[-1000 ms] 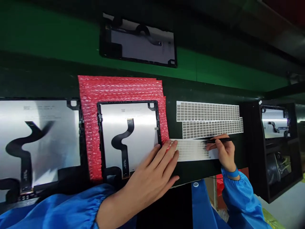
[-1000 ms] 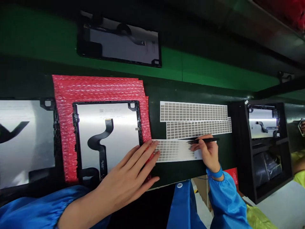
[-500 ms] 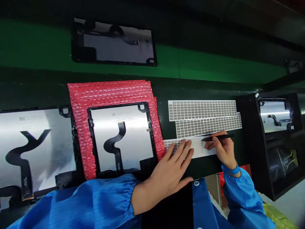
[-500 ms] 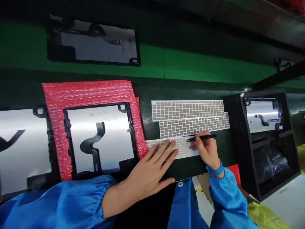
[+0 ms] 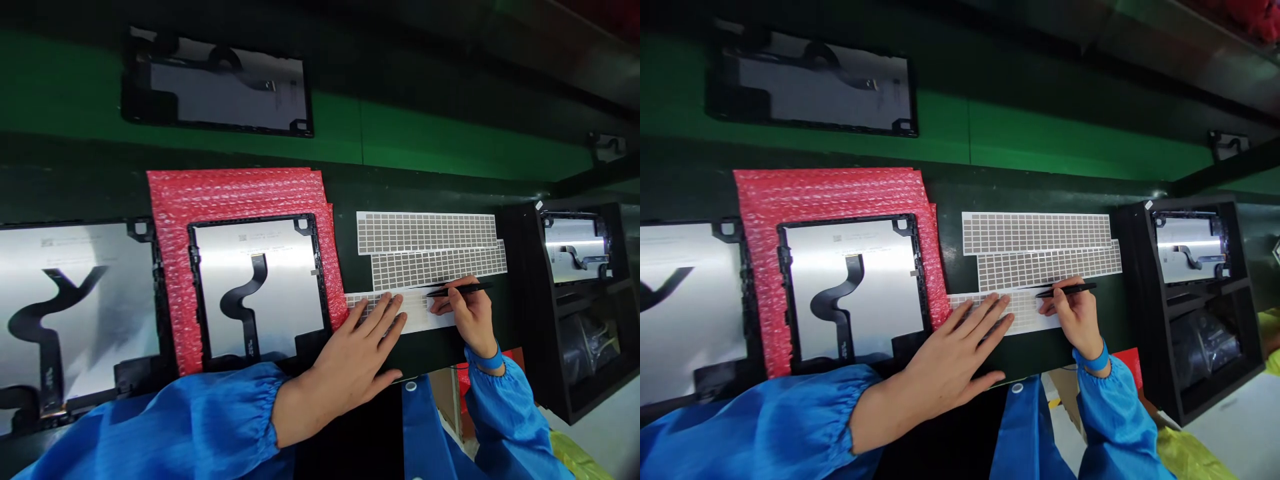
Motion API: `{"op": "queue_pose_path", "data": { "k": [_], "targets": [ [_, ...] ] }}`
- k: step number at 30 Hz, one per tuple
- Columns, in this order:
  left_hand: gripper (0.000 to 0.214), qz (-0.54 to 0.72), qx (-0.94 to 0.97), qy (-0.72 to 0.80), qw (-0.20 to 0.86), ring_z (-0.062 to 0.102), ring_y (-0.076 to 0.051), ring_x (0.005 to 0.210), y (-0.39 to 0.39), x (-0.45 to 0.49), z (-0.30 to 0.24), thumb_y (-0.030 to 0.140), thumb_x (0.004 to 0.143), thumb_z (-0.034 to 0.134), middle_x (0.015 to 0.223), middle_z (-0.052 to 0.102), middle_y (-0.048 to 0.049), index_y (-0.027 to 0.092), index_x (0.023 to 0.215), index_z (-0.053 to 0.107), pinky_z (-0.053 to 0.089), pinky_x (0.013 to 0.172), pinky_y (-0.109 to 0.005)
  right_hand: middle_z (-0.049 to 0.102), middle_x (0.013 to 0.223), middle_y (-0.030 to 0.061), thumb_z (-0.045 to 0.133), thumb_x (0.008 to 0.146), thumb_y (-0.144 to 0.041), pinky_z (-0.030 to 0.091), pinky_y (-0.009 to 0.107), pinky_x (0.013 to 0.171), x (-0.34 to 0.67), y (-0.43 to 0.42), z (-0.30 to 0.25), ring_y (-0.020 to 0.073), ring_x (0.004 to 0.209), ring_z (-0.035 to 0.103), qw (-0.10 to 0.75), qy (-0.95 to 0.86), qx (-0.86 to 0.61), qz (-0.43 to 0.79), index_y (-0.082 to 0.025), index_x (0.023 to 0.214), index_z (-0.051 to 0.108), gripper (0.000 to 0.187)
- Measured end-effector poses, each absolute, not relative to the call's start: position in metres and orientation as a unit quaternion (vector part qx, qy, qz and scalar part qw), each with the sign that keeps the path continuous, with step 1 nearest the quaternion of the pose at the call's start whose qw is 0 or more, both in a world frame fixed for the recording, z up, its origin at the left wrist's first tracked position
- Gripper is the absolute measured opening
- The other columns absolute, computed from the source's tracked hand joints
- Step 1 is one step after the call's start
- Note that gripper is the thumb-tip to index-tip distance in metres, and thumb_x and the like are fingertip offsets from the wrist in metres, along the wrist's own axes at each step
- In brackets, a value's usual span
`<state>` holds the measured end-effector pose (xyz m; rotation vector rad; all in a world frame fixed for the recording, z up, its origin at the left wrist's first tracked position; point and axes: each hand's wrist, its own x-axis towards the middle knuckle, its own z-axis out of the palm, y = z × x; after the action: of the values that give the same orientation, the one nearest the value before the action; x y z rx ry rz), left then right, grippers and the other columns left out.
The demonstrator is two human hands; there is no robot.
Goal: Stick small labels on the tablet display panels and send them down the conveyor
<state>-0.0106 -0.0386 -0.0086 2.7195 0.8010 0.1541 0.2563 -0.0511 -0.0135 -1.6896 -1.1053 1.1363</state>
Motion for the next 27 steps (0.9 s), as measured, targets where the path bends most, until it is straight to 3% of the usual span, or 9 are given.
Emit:
{"op": "queue_pose_path", "data": {
  "k": [8,14,16,18,20,21,24,27],
  "targets": [
    [0.079,0.06,0.946,0.277,0.158,0.039,-0.038,0.157,-0.038,-0.009,-0.012,0.068,0.1,0.054,0.171,0.04,-0.0201,0.012,0.156,0.056,0.035,0.121,-0.053,0.076,0.066,0.0009,0.07,0.101,-0.052,0.066,0.034,0.052,0.262,-0.046,-0.012,0.0225,0.056,0.077,0.403,-0.41,-0.674,0.465,-0.023,0.097,0.059,0.031],
    [0.082,0.11,0.945,0.258,0.168,0.042,-0.039,0.155,-0.034,-0.017,0.0,0.07,0.1,0.052,0.167,0.045,-0.022,0.008,0.154,0.056,0.032,0.123,-0.051,0.076,0.068,0.0002,0.068,0.103,-0.038,0.061,0.031,0.046,0.248,-0.031,0.021,0.0205,0.05,0.073,0.468,-0.411,-0.619,0.48,-0.024,0.092,0.064,0.019],
    [0.073,0.124,0.946,0.25,0.163,0.054,-0.037,0.144,-0.033,-0.029,0.014,0.067,0.102,0.051,0.152,0.062,-0.0204,0.008,0.143,0.064,0.038,0.119,-0.048,0.076,0.07,0.0,0.067,0.104,-0.037,0.063,0.033,0.047,0.218,-0.017,0.031,0.0202,0.051,0.073,0.483,-0.422,-0.588,0.493,-0.024,0.094,0.065,0.016],
    [0.059,0.115,0.944,0.26,0.166,0.069,-0.032,0.118,-0.034,-0.047,0.028,0.062,0.104,0.051,0.12,0.076,-0.016,0.01,0.122,0.073,0.047,0.106,-0.044,0.077,0.072,0.0001,0.066,0.105,-0.038,0.065,0.033,0.051,0.175,0.0,0.035,0.0194,0.053,0.074,0.471,-0.434,-0.559,0.526,-0.024,0.096,0.064,0.017],
    [0.055,0.087,0.933,0.305,0.167,0.073,-0.029,0.092,-0.034,-0.068,0.036,0.06,0.103,0.053,0.094,0.077,-0.0129,0.01,0.114,0.073,0.051,0.095,-0.044,0.078,0.074,0.0002,0.066,0.105,-0.043,0.067,0.033,0.054,0.127,0.017,0.031,0.019,0.054,0.076,0.445,-0.448,-0.524,0.572,-0.024,0.097,0.062,0.021],
    [0.059,0.074,0.925,0.336,0.16,0.073,-0.03,0.087,-0.032,-0.079,0.038,0.061,0.101,0.055,0.091,0.077,-0.0141,0.008,0.118,0.072,0.052,0.096,-0.046,0.079,0.075,0.0,0.067,0.105,-0.045,0.068,0.032,0.055,0.102,0.026,0.026,0.0189,0.056,0.077,0.432,-0.454,-0.507,0.593,-0.024,0.099,0.061,0.022],
    [0.076,0.028,0.899,0.422,0.117,0.077,-0.036,0.092,-0.023,-0.11,0.032,0.064,0.097,0.06,0.109,0.078,-0.0269,-0.002,0.135,0.064,0.048,0.106,-0.054,0.08,0.079,0.0001,0.068,0.103,-0.05,0.07,0.032,0.064,0.042,0.047,0.008,0.0185,0.064,0.081,0.397,-0.475,-0.472,0.628,-0.025,0.104,0.058,0.028],
    [0.072,-0.002,0.892,0.436,0.12,0.078,-0.038,0.094,-0.011,-0.131,0.02,0.064,0.095,0.062,0.11,0.078,-0.0265,0.002,0.133,0.066,0.045,0.111,-0.057,0.079,0.08,0.0005,0.068,0.103,-0.051,0.07,0.031,0.071,0.008,0.061,-0.007,0.0186,0.073,0.083,0.37,-0.49,-0.473,0.632,-0.023,0.105,0.059,0.029]
  ]
}}
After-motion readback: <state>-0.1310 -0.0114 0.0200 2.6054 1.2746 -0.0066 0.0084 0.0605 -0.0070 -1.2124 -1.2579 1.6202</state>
